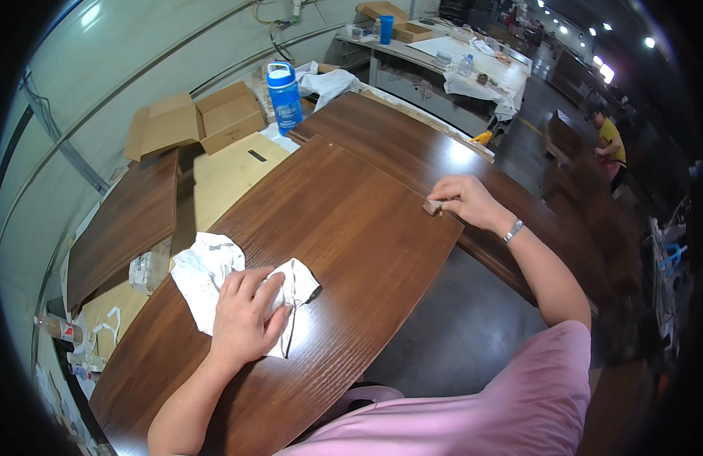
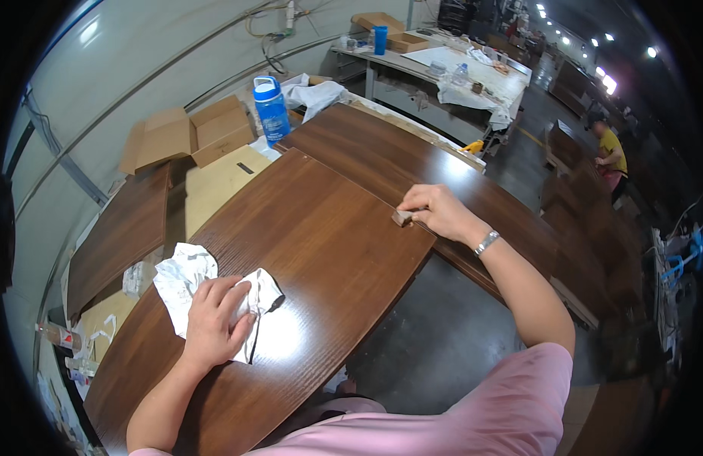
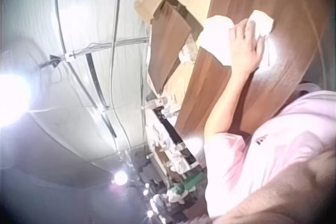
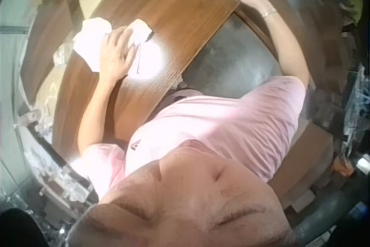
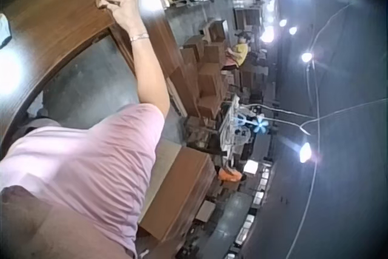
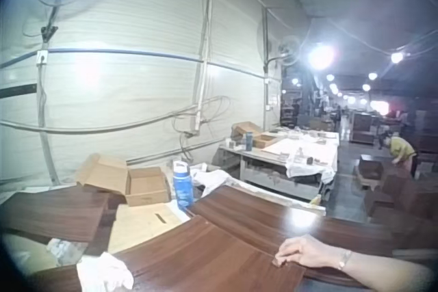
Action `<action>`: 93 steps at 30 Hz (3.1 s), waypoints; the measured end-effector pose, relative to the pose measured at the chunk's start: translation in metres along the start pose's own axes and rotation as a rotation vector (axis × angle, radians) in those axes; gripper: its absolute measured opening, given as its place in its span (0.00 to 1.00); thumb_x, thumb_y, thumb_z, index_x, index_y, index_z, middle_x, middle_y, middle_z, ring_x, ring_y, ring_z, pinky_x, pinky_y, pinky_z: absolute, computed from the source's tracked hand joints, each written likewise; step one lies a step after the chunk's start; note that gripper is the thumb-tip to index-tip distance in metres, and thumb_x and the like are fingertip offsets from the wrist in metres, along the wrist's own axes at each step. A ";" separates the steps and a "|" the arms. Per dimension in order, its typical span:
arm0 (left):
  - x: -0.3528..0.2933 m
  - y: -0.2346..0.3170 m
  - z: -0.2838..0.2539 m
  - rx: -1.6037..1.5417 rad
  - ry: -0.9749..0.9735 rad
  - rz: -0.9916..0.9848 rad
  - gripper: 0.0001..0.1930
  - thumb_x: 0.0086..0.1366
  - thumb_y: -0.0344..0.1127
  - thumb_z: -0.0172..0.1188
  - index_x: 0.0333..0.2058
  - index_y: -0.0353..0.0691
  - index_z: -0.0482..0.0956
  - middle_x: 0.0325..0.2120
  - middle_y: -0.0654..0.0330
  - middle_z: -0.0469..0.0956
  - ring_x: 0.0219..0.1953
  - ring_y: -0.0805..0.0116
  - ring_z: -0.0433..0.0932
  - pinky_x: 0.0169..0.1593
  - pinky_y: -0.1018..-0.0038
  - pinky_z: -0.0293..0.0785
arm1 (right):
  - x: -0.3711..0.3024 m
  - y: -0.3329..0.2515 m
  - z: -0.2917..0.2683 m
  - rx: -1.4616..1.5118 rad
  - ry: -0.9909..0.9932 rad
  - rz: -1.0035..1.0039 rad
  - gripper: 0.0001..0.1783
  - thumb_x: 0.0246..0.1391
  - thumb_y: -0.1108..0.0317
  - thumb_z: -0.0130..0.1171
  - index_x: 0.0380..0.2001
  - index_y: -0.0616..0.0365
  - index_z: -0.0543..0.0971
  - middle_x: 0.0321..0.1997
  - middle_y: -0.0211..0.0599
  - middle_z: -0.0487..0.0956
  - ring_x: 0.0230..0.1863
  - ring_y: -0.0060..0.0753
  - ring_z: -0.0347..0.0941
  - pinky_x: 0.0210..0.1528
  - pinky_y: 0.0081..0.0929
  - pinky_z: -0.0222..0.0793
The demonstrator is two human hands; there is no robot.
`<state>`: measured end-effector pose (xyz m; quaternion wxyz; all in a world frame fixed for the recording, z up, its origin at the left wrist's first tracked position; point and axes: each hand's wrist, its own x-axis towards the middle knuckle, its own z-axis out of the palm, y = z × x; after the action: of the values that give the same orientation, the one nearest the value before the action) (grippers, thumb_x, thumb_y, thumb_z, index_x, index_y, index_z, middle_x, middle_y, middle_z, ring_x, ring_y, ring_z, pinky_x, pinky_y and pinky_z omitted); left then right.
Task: The person sands the edges and surface of a wooden furniture panel using a sanding block while holding a white cloth in the other hand to wipe away dust.
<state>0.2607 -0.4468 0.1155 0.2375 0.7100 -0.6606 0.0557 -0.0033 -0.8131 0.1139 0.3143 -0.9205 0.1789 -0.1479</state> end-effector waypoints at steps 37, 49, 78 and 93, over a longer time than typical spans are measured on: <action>-0.013 -0.003 0.009 0.036 0.192 -0.042 0.27 0.61 0.52 0.62 0.55 0.44 0.76 0.57 0.55 0.72 0.65 0.55 0.64 0.62 0.34 0.52 | -0.009 -0.194 0.089 1.236 -0.151 0.030 0.20 0.57 0.73 0.62 0.51 0.68 0.74 0.47 0.41 0.80 0.49 0.35 0.78 0.54 0.34 0.74; -0.167 0.071 -0.114 -1.626 0.240 -0.515 0.13 0.74 0.40 0.54 0.40 0.34 0.79 0.35 0.62 0.81 0.40 0.74 0.80 0.44 0.78 0.76 | 0.011 -0.328 0.195 1.176 -0.670 -0.345 0.24 0.38 0.66 0.77 0.40 0.59 0.79 0.40 0.33 0.68 0.42 0.25 0.65 0.46 0.20 0.66; -0.803 -0.176 -0.159 0.464 0.713 -1.264 0.16 0.57 0.26 0.64 0.44 0.46 0.81 0.37 0.53 0.76 0.44 0.53 0.74 0.49 0.60 0.71 | -0.077 -0.571 0.452 -0.231 -0.206 -0.776 0.23 0.45 0.84 0.56 0.48 0.63 0.78 0.49 0.47 0.73 0.51 0.50 0.69 0.56 0.40 0.67; -0.812 -0.181 -0.166 0.337 0.467 -1.369 0.11 0.57 0.27 0.63 0.39 0.46 0.84 0.33 0.50 0.75 0.41 0.46 0.76 0.46 0.55 0.72 | -0.073 -0.572 0.451 -0.228 -0.198 -0.743 0.22 0.44 0.85 0.53 0.46 0.64 0.79 0.47 0.46 0.74 0.49 0.50 0.70 0.54 0.39 0.67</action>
<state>0.3761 0.3648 -0.1049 0.2410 0.9595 0.0147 0.1453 0.2405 -0.1229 0.1219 0.1510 -0.9614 -0.1818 -0.1411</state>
